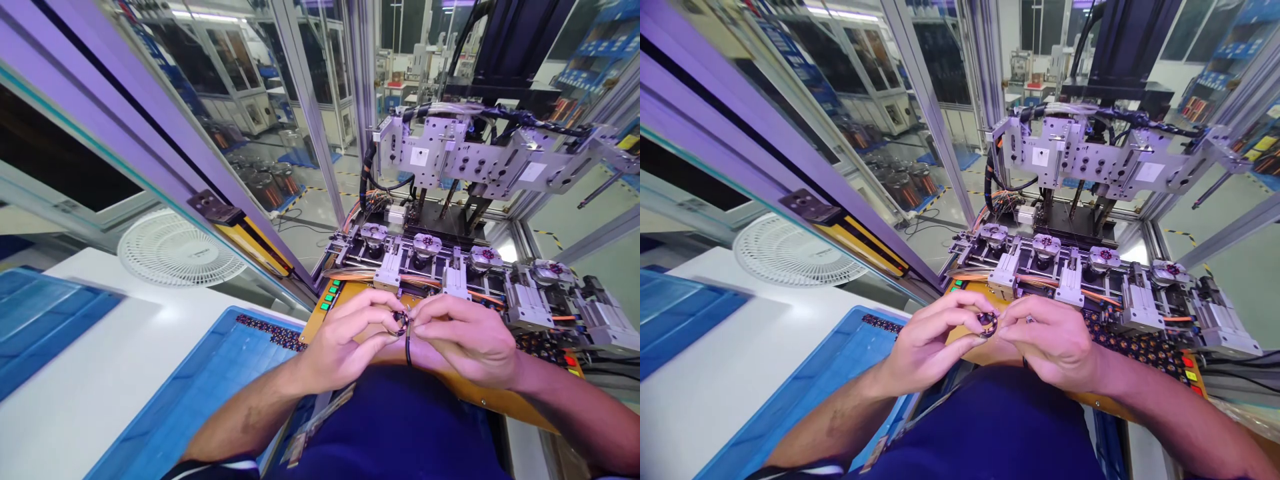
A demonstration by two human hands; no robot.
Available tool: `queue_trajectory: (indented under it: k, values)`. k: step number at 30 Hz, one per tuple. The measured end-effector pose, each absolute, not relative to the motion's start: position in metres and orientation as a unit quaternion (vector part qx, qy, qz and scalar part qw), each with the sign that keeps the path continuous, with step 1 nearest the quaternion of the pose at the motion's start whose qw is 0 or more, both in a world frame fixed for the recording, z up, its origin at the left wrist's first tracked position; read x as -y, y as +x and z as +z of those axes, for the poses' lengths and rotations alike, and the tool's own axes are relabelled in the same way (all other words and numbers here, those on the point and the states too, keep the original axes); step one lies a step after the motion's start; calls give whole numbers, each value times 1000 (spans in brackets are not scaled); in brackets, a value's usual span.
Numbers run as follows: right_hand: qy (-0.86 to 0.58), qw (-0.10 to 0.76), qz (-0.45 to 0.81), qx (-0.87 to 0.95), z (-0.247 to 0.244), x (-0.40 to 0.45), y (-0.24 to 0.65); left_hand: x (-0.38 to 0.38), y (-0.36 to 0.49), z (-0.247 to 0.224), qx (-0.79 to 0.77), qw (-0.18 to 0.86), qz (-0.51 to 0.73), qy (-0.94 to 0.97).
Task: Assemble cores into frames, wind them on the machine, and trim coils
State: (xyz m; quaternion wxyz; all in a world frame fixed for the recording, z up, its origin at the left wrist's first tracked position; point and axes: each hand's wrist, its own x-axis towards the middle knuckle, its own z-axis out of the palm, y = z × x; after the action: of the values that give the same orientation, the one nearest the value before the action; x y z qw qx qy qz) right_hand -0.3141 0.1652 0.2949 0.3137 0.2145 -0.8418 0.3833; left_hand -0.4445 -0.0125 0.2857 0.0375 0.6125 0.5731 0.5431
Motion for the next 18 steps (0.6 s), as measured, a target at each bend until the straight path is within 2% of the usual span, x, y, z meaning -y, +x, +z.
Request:
queue_trajectory:
  k: [4, 10, 18]
  values:
    - [186, 275, 383, 862, 312, -166, -316, 12, -443, 287, -577, 26, 532, 619]
    - [167, 158, 369, 901, 323, -165, -319, 14, -440, 289, -580, 7, 505, 639]
    - [158, 82, 353, 919, 333, -164, -325, 15, -439, 287, -587, 1, 481, 651]
